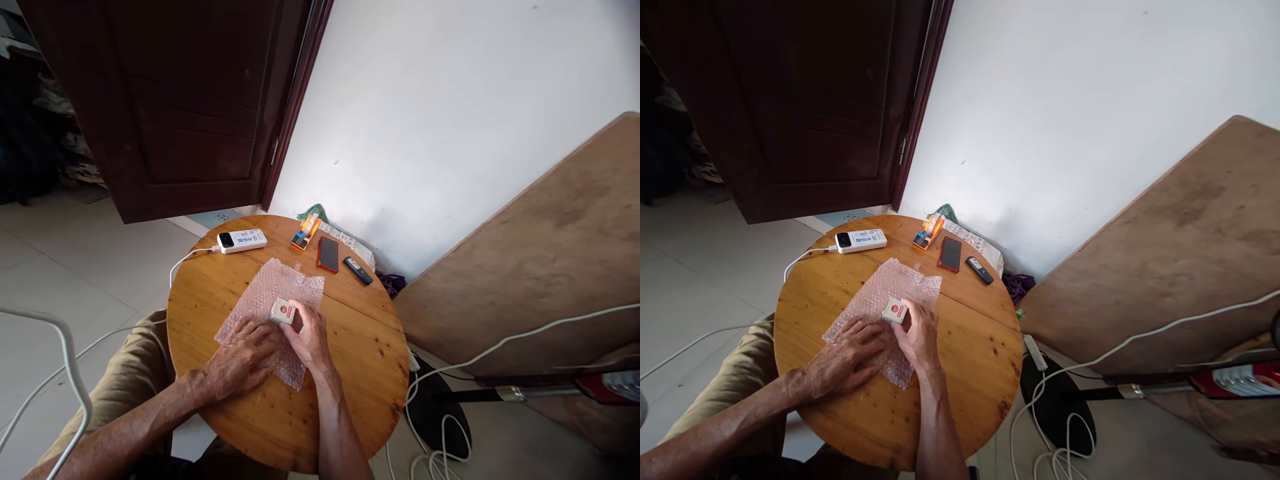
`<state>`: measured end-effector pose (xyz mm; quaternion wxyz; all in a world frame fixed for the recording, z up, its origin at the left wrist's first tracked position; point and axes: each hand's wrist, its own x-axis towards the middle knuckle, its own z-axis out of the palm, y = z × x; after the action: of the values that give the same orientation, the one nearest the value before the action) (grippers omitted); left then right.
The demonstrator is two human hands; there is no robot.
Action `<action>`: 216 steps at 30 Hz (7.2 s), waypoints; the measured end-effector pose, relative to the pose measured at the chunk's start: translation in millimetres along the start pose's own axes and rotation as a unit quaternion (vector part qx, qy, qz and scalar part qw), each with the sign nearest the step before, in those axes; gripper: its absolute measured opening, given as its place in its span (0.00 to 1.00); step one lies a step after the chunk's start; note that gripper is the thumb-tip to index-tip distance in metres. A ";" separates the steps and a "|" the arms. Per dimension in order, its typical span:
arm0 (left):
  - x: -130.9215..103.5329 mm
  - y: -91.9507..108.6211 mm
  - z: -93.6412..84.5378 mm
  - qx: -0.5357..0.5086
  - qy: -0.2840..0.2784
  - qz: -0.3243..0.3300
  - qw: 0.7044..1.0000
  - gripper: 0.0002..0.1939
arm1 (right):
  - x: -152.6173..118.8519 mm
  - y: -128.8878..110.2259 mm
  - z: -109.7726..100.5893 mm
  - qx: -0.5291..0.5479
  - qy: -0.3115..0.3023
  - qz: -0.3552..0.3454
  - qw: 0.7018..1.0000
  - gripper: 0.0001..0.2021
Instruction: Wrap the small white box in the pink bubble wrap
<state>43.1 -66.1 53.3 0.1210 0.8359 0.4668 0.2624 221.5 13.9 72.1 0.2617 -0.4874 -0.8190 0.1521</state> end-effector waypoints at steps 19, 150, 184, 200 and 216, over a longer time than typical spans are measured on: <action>-11.2 -14.2 -12.0 0.064 0.038 0.006 0.997 0.05 | -20.2 -22.1 -71.4 0.165 -0.074 -0.029 0.983 0.03; 63.1 -27.6 -42.4 -0.364 -0.024 -0.138 0.921 0.25 | -0.6 -7.6 -5.7 -0.070 0.042 -0.119 0.989 0.21; 65.1 -25.2 -17.2 -0.058 0.080 0.090 0.991 0.13 | 4.1 28.2 -27.4 0.039 -0.023 0.188 0.981 0.23; 68.3 -33.4 -1.5 -0.081 0.135 0.085 0.984 0.07 | 5.3 19.2 -24.9 0.263 0.030 0.176 0.948 0.17; 72.0 -23.5 -0.2 -0.090 0.122 0.088 0.985 0.09 | 4.7 1.3 -14.3 0.481 0.017 0.197 0.854 0.22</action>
<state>56.9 7.2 66.4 0.1141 0.8211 0.3773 0.4128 228.9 18.5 84.4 0.4421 -0.4542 -0.5263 0.5668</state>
